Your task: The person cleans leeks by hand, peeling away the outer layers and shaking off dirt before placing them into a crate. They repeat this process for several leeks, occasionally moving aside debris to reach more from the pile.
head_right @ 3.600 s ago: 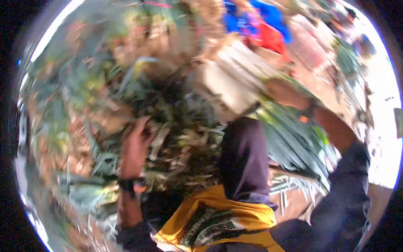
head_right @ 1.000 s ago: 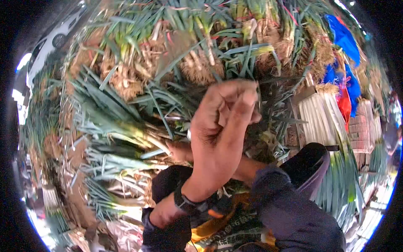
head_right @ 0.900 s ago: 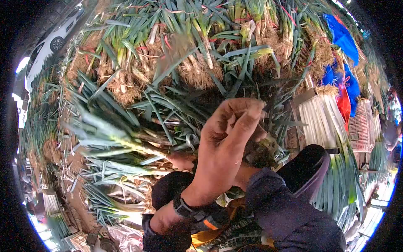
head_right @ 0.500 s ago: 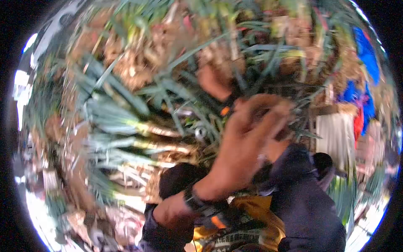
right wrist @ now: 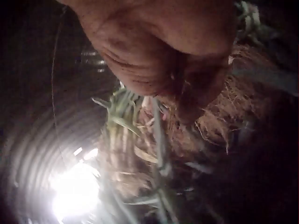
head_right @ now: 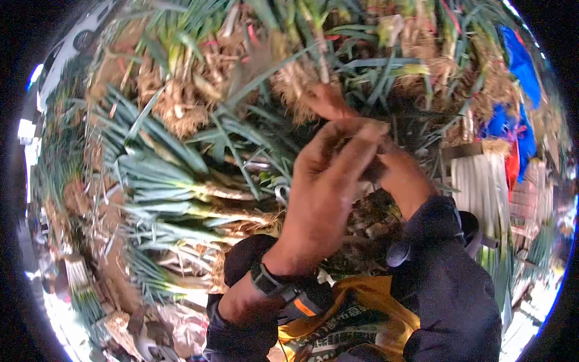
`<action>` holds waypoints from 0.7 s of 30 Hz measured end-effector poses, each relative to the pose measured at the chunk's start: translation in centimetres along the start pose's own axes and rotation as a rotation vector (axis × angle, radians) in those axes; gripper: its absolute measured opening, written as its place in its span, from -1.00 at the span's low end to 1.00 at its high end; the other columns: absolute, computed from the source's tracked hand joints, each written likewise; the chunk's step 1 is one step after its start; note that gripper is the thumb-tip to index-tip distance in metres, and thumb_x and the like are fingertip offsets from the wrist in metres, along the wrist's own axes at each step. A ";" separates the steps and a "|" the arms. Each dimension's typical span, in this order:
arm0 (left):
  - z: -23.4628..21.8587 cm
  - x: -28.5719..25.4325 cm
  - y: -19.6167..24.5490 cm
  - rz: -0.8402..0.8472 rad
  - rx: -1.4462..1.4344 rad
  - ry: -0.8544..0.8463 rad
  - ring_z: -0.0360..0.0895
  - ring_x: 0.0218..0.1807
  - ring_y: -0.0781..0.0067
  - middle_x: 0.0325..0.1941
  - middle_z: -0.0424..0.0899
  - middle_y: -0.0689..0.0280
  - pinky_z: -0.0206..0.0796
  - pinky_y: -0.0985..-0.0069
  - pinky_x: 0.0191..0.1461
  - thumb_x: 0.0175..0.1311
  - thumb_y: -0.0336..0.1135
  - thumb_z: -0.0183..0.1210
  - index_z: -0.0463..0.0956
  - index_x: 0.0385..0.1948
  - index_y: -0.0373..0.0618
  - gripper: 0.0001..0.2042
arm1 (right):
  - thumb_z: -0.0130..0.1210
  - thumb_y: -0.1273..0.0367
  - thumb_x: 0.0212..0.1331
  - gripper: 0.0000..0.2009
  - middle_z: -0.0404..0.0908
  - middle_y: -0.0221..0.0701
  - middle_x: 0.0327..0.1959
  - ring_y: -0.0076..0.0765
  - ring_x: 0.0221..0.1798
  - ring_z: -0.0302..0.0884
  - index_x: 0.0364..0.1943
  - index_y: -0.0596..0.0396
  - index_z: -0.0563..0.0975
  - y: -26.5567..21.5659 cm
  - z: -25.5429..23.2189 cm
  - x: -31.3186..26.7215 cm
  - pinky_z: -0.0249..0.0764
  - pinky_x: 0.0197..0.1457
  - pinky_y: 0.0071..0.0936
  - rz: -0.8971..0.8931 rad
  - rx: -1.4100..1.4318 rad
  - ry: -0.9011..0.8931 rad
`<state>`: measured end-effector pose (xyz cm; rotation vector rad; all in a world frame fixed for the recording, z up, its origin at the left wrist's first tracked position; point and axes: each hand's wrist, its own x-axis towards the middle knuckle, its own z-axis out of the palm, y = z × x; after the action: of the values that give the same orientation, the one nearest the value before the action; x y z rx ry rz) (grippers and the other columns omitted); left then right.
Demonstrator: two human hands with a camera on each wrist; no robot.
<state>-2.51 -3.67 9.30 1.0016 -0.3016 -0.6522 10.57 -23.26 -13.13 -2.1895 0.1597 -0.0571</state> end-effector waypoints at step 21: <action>-6.3 -1.1 2.5 0.195 -0.129 0.458 0.56 -0.11 0.46 -0.09 0.65 0.32 0.41 0.48 0.02 0.46 -0.25 0.19 0.54 0.00 -0.14 -0.78 | 0.16 0.54 0.24 -0.39 0.41 -0.22 0.43 -0.04 0.48 0.27 0.44 0.04 0.37 -14.8 -10.8 -26.3 0.22 0.53 -0.24 -0.490 -0.236 -0.051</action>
<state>0.83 2.20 8.22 0.9538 0.0465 -0.2498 -15.18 -19.84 5.69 -2.4158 -0.4217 -0.2677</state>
